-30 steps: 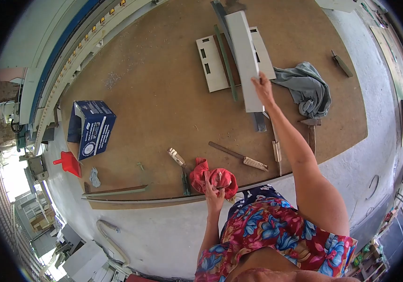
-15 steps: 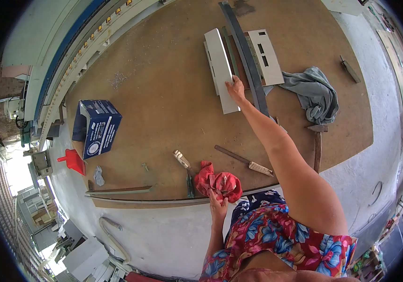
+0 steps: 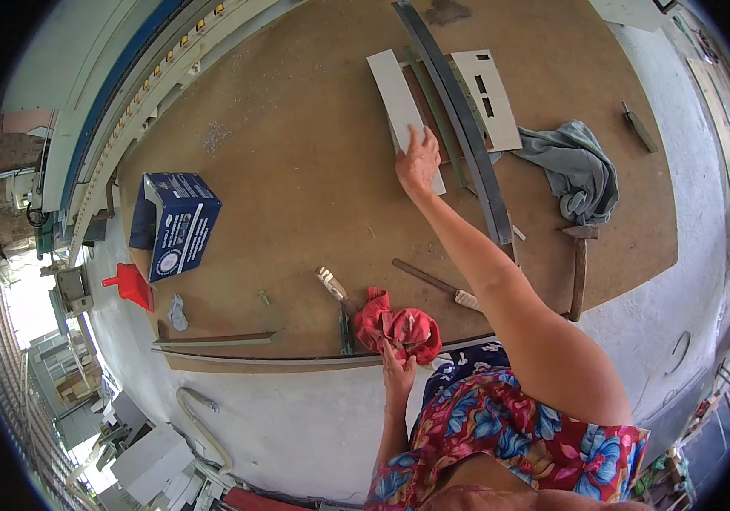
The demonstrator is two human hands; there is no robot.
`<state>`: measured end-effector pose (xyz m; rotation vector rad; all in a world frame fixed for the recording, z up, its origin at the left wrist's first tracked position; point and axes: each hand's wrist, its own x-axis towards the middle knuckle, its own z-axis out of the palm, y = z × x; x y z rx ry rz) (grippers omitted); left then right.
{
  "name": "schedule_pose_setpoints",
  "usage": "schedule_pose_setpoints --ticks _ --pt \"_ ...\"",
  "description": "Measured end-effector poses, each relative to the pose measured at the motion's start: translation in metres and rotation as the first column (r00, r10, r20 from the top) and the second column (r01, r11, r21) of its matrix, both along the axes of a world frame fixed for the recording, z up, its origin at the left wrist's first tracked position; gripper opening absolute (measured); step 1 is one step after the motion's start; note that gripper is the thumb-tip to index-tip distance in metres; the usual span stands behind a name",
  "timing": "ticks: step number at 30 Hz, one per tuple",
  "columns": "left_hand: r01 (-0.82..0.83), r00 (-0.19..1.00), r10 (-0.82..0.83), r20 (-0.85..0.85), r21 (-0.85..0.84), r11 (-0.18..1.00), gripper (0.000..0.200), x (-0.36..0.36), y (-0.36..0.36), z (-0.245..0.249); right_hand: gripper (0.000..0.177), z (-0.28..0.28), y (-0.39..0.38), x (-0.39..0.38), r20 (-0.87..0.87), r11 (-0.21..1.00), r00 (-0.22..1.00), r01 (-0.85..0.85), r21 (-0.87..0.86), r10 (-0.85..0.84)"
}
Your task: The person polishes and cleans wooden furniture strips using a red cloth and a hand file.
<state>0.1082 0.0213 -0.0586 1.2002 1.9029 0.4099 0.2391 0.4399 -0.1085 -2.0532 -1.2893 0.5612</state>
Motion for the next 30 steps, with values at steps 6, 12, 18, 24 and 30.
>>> schedule_pose_setpoints --ticks 6,12,18,24,30 --pt "0.031 0.999 -0.032 -0.037 -0.028 0.999 0.083 -0.004 -0.02 -0.018 0.05 -0.042 0.012 -0.001 0.466 0.909 0.785 -0.396 -0.131 0.409" --pt "0.043 0.999 -0.045 -0.014 -0.152 0.987 0.078 -0.005 -0.023 -0.011 0.051 -0.04 0.027 0.013 0.499 0.875 0.719 -0.387 -0.292 0.484" --pt "-0.017 1.0 0.018 0.005 -0.181 0.983 0.076 -0.011 -0.022 -0.008 0.048 -0.032 0.036 0.007 0.48 0.874 0.742 -0.312 -0.373 0.469" --pt "-0.043 0.997 0.04 -0.061 -0.063 0.997 0.074 -0.016 -0.038 -0.02 0.05 -0.036 0.051 0.007 0.416 0.9 0.82 -0.248 -0.36 0.392" --pt "-0.019 0.998 0.015 -0.055 -0.065 0.998 0.077 -0.006 -0.037 -0.017 0.052 -0.041 0.056 0.01 0.436 0.916 0.828 -0.211 -0.341 0.353"
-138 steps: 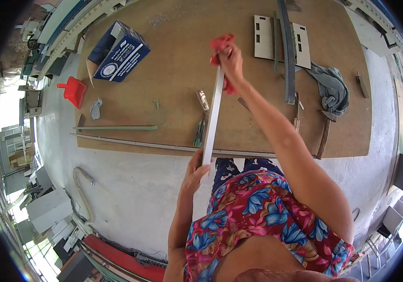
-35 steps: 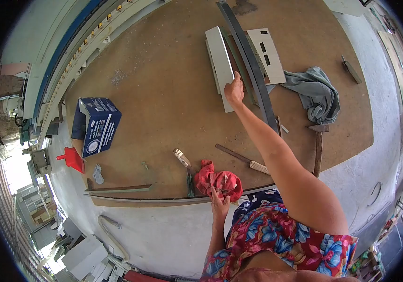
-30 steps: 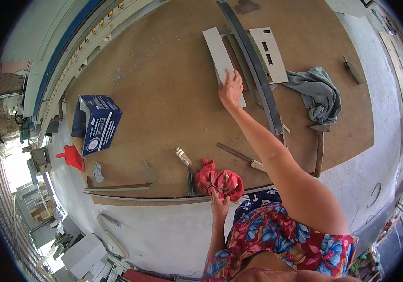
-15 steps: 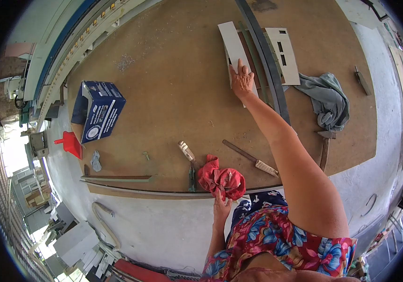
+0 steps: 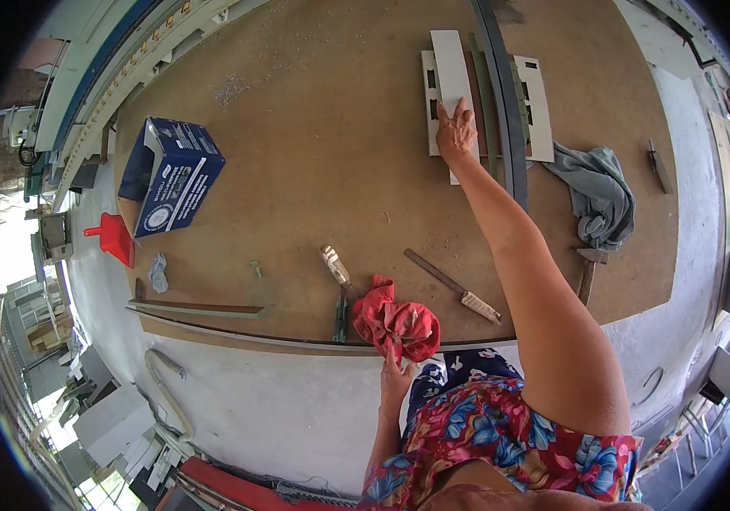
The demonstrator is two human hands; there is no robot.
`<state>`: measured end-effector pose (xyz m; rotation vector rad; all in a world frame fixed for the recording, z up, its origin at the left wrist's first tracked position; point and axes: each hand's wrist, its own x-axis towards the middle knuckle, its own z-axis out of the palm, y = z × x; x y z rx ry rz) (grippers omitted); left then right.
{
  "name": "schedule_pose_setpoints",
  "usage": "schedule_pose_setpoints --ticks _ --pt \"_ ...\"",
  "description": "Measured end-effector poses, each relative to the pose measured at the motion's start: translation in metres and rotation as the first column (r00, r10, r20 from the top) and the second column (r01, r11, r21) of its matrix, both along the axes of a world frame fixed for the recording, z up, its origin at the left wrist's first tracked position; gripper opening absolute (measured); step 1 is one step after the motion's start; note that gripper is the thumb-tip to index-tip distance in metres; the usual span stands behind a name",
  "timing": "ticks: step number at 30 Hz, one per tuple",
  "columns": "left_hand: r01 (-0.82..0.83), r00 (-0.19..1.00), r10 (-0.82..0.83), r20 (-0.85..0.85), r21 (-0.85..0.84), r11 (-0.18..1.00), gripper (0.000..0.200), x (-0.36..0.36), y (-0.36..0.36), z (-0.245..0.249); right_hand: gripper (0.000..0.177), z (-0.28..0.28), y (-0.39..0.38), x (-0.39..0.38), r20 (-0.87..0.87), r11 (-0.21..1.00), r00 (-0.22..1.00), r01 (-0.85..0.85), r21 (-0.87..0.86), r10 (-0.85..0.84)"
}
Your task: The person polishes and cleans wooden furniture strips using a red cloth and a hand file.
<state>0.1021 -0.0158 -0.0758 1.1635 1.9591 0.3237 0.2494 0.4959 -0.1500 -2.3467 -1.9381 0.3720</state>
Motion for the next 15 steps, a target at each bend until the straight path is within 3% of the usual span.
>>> schedule_pose_setpoints --ticks 9,12,13,15 --pt "0.008 1.0 -0.007 -0.012 0.079 0.997 0.075 -0.01 -0.006 -0.02 0.051 0.01 0.003 -0.002 0.009 0.997 1.0 0.017 -0.079 -0.016" --pt "0.024 0.998 -0.017 -0.066 0.111 0.994 0.074 -0.01 -0.008 -0.02 0.055 -0.031 0.016 -0.005 0.257 0.996 0.965 -0.022 -0.089 0.045" --pt "0.018 0.996 -0.008 -0.09 0.111 0.994 0.074 -0.01 -0.009 -0.015 0.056 -0.03 0.021 0.002 0.415 0.986 0.897 -0.109 -0.125 0.152" --pt "-0.089 0.996 0.09 0.009 -0.031 0.996 0.074 -0.007 -0.007 -0.004 0.056 -0.021 0.017 0.002 0.325 0.973 0.921 -0.175 -0.149 0.215"
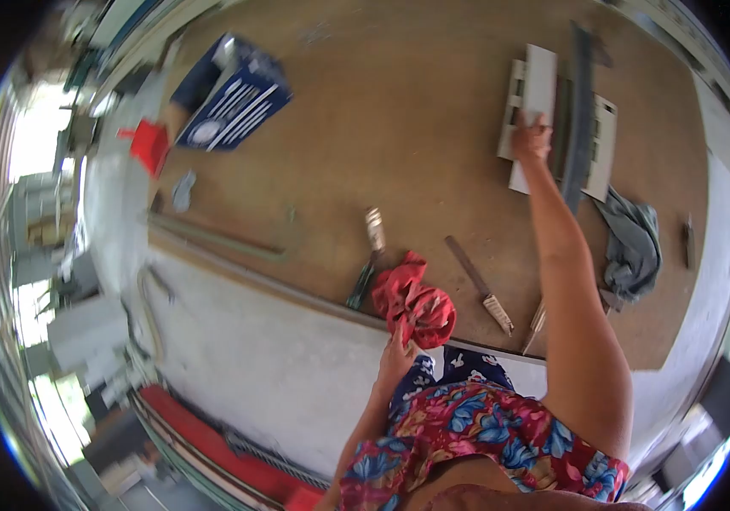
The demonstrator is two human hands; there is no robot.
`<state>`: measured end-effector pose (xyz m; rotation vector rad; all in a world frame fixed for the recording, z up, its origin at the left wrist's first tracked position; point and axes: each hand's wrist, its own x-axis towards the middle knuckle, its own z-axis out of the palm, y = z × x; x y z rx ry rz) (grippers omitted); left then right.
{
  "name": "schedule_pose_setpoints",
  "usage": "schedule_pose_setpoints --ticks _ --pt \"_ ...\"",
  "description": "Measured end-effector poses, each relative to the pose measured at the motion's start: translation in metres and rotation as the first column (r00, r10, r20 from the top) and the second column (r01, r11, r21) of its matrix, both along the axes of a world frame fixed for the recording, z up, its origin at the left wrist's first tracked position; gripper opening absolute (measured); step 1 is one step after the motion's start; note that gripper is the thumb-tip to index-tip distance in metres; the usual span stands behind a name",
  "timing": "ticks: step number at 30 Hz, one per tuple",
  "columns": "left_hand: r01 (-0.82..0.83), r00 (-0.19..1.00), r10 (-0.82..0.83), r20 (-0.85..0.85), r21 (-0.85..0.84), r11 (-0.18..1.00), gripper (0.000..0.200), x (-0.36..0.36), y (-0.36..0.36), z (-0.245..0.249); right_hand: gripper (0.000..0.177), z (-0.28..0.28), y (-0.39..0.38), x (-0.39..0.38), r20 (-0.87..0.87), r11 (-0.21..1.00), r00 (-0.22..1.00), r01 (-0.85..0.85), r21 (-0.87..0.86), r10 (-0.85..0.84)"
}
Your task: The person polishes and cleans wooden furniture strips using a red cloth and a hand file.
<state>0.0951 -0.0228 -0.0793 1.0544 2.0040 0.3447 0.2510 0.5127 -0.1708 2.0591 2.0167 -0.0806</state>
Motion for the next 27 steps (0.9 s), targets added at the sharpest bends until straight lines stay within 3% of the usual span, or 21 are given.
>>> schedule_pose_setpoints --ticks 1,3,5,7,8,9,11,12,13,15,19,20,23,25,27 --pt "-0.054 0.996 0.058 0.061 -0.063 0.997 0.074 0.001 0.002 0.004 0.057 0.046 -0.017 0.003 -0.251 0.997 0.966 0.055 -0.053 -0.067" --pt "-0.034 0.999 0.034 0.02 0.007 0.999 0.074 0.005 -0.007 0.004 0.056 0.074 -0.056 -0.002 -0.384 0.995 0.921 -0.025 0.092 0.059" --pt "-0.007 1.0 0.006 0.015 0.052 0.999 0.074 0.005 -0.015 -0.003 0.055 0.063 -0.11 -0.001 -0.56 0.93 0.766 -0.134 0.342 0.317" --pt "-0.015 1.0 0.015 -0.018 0.03 0.999 0.065 0.007 -0.022 -0.008 0.055 0.075 -0.191 -0.001 -0.672 0.884 0.576 -0.257 0.39 0.465" --pt "-0.011 0.999 0.012 -0.035 0.019 1.0 0.062 0.007 -0.024 -0.009 0.053 0.066 -0.233 -0.001 -0.616 0.774 0.469 -0.354 0.526 0.633" --pt "0.007 1.0 -0.007 0.003 -0.013 1.0 0.056 0.004 -0.023 -0.008 0.056 0.082 -0.278 -0.007 -0.717 0.83 0.433 -0.397 0.393 0.547" --pt "0.056 0.996 -0.051 0.074 -0.064 0.996 0.046 -0.008 -0.016 -0.001 0.061 0.082 -0.355 -0.008 -0.797 0.805 0.352 -0.533 0.26 0.491" --pt "0.047 0.998 -0.049 0.032 0.046 0.998 0.032 -0.012 -0.018 -0.003 0.061 0.08 -0.391 -0.012 -0.841 0.796 0.302 -0.563 0.222 0.448" --pt "0.02 1.0 -0.02 0.006 0.01 1.0 0.03 -0.017 -0.017 -0.002 0.06 0.101 -0.412 -0.017 -0.833 0.745 0.351 -0.659 0.106 0.428" --pt "-0.029 0.998 0.026 -0.05 -0.055 0.998 0.025 -0.037 -0.009 0.005 0.058 0.106 -0.444 -0.025 -0.848 0.731 0.313 -0.672 0.12 0.427" --pt "-0.356 0.934 0.357 0.001 0.052 0.933 0.018 -0.115 -0.006 -0.02 0.053 0.11 -0.441 -0.049 -0.868 0.752 0.322 -0.653 0.086 0.379" --pt "-0.417 0.907 0.421 -0.027 0.083 0.905 0.018 -0.143 -0.001 -0.026 0.05 0.115 -0.431 -0.055 -0.815 0.724 0.358 -0.682 0.105 0.455" --pt "-0.679 0.725 0.688 0.039 0.203 0.705 0.022 -0.226 0.015 -0.036 0.047 0.125 -0.415 -0.068 -0.806 0.798 0.397 -0.584 0.148 0.44" --pt "-0.634 0.686 0.714 -0.137 0.369 0.68 0.035 -0.281 0.029 -0.046 0.035 0.134 -0.418 -0.077 -0.785 0.821 0.418 -0.538 0.191 0.457" --pt "-0.716 0.573 0.804 -0.16 0.38 0.586 0.044 -0.332 0.048 -0.068 0.032 0.137 -0.425 -0.082 -0.752 0.829 0.459 -0.522 0.203 0.473"
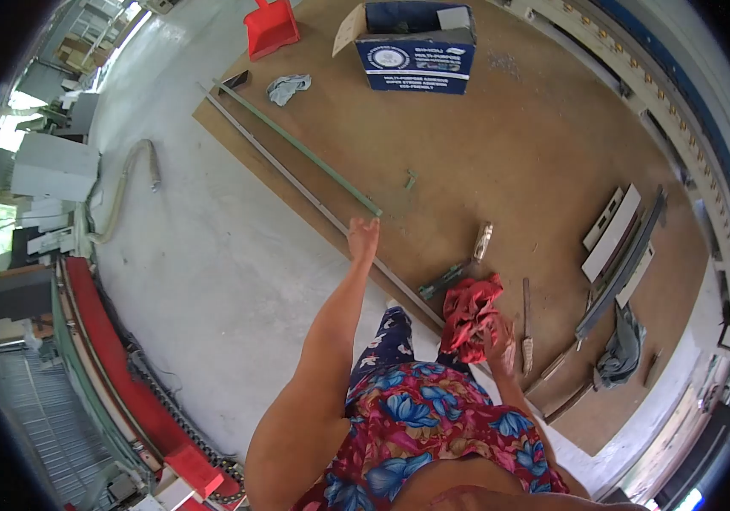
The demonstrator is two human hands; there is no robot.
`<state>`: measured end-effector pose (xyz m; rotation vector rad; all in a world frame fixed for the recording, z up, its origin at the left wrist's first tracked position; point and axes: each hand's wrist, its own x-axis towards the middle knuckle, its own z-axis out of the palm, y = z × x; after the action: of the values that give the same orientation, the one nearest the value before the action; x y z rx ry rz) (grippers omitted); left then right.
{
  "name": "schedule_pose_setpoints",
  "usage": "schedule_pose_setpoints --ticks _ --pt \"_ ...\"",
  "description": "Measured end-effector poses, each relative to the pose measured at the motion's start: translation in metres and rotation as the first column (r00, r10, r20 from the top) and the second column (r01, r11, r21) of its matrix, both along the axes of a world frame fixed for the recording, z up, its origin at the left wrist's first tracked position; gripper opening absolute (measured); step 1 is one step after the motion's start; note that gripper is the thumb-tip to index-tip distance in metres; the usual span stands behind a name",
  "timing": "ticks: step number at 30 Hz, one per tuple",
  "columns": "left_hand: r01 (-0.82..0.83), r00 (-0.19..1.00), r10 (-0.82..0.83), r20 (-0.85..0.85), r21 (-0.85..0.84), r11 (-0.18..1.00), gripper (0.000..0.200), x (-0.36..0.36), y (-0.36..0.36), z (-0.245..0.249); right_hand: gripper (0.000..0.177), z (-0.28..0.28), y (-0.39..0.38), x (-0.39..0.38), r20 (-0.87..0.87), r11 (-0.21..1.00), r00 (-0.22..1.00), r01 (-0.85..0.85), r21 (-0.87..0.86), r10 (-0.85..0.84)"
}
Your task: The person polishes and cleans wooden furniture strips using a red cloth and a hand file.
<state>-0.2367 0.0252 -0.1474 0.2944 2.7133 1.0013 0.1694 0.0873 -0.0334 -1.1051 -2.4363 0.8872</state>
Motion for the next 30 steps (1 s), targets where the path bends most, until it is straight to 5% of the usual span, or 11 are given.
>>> schedule_pose_setpoints --ticks 4,8,10,13,16,18,19,22,27,29,30 --pt "-0.123 0.97 0.144 0.194 -0.119 0.985 0.059 -0.045 0.032 0.032 0.027 0.004 -0.031 -0.008 0.02 0.995 0.997 0.073 -0.074 -0.072" --pt "-0.033 0.894 0.093 0.439 -0.143 0.989 0.058 -0.076 0.041 -0.023 0.022 0.016 -0.058 -0.019 0.105 0.897 0.965 0.261 -0.357 -0.238" --pt "-0.029 0.877 0.055 0.477 -0.063 0.998 0.052 -0.082 0.043 -0.057 0.021 0.009 -0.063 -0.017 0.112 0.923 0.963 0.266 -0.279 -0.243" --pt "-0.33 0.723 0.214 0.657 0.057 0.942 0.042 -0.074 0.041 -0.031 0.022 0.005 -0.063 -0.015 0.129 0.912 0.95 0.31 -0.27 -0.284" --pt "-0.41 0.608 0.093 0.788 0.211 0.887 0.039 -0.067 0.023 -0.013 0.021 0.0 -0.052 -0.024 0.07 0.94 0.961 0.278 -0.199 -0.269" --pt "-0.436 0.531 -0.137 0.836 0.408 0.802 0.04 -0.052 0.0 -0.005 0.02 -0.002 -0.039 -0.037 0.011 0.975 0.98 0.199 -0.102 -0.199" --pt "-0.455 0.495 -0.258 0.83 0.501 0.736 0.04 -0.043 -0.009 -0.002 0.021 0.001 -0.035 -0.042 0.076 0.919 0.964 0.264 -0.292 -0.253" --pt "-0.487 0.483 -0.41 0.774 0.626 0.608 0.04 0.008 -0.025 0.066 0.021 0.03 -0.009 -0.088 -0.006 0.969 0.99 0.136 -0.206 -0.14" --pt "-0.503 0.366 -0.508 0.78 0.625 0.597 0.034 0.123 -0.046 0.126 0.025 0.066 0.035 -0.163 -0.141 0.954 0.99 -0.066 -0.294 0.026" --pt "-0.482 0.293 -0.585 0.756 0.645 0.592 0.034 0.167 -0.048 0.132 0.037 0.078 0.044 -0.189 -0.216 0.901 0.963 -0.234 -0.365 0.163" --pt "-0.432 0.268 -0.618 0.739 0.666 0.608 0.034 0.186 -0.049 0.139 0.051 0.088 0.046 -0.202 -0.11 0.882 0.967 -0.256 -0.395 0.231"
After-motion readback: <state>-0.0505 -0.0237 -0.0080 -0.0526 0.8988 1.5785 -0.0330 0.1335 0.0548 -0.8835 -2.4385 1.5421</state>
